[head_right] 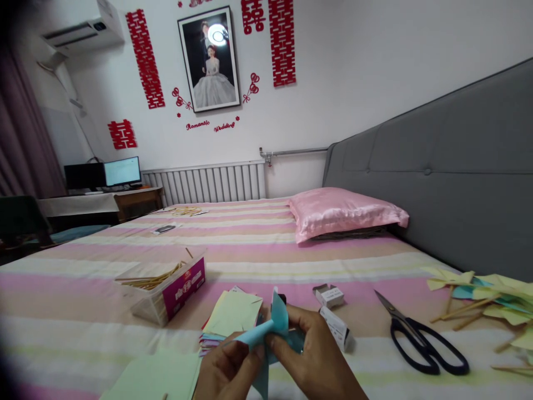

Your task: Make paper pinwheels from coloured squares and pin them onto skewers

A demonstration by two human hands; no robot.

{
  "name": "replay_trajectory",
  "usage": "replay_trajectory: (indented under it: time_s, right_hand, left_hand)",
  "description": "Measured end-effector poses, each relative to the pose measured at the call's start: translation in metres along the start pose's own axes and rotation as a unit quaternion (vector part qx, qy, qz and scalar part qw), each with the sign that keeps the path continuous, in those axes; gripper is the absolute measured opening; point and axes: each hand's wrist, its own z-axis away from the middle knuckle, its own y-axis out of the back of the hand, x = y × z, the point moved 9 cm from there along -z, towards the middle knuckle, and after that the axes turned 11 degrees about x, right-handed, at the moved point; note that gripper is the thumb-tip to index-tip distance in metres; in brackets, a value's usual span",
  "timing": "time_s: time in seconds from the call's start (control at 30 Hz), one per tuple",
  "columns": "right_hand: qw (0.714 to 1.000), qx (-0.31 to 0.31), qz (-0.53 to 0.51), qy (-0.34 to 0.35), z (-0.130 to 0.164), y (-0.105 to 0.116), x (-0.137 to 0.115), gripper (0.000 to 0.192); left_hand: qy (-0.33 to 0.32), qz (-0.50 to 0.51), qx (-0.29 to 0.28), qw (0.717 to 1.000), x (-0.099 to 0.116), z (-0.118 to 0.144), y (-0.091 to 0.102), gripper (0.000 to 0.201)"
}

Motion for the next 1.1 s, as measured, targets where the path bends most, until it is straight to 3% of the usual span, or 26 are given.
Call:
replay_trajectory:
  time_s: [0.13,0.3,0.4,0.43,0.47,0.57,0.6,0.67,0.8,0.97,1.1]
  right_hand:
    - [0.999,0.004,0.03,0.012,0.001,0.0,-0.004,0.011]
    - [0.999,-0.019,0.035,-0.005,0.003,-0.003,-0.002,0.009]
    - [1.0,-0.008,-0.009,-0.024,0.001,0.002,0.006,0.008]
    - [0.999,-0.003,-0.027,-0.032,0.0,0.003,0.01,0.011]
    - [0.998,0.0,-0.042,-0.039,-0.001,0.005,0.014,0.013]
    - [0.996,-0.009,-0.07,-0.049,-0.001,0.006,0.021,0.015]
    - [0.996,-0.014,-0.072,-0.049,-0.001,0.006,0.022,0.016]
    - [0.996,-0.02,-0.071,-0.052,0.0,0.005,0.022,0.018]
    - [0.995,-0.014,-0.074,-0.064,0.0,0.005,0.023,0.017]
    - [0.995,-0.016,-0.082,-0.063,0.0,0.005,0.023,0.015]
    - [0.996,-0.016,-0.072,-0.059,0.0,0.005,0.021,0.018]
  left_hand:
    - [-0.011,-0.073,-0.044,0.996,-0.002,-0.004,0.002,0.02]
    - [-0.021,-0.199,-0.118,0.973,0.015,0.0,0.01,0.02]
    - [-0.002,-0.323,-0.094,0.942,0.025,0.0,0.029,0.025]
    - [-0.017,-0.391,-0.074,0.917,0.029,-0.001,0.036,0.023]
    - [-0.035,-0.486,-0.041,0.872,0.034,-0.003,0.045,0.022]
    - [-0.039,-0.721,0.038,0.691,0.038,-0.003,0.065,0.019]
    - [-0.035,-0.759,0.043,0.649,0.036,-0.002,0.066,0.017]
    - [-0.032,-0.792,0.029,0.609,0.028,-0.001,0.065,0.017]
    - [-0.028,-0.807,0.007,0.59,0.011,0.001,0.064,0.026]
    - [-0.049,-0.775,-0.057,0.628,-0.002,0.005,0.057,0.021]
    - [-0.048,-0.78,-0.05,0.622,0.004,0.006,0.057,0.02]
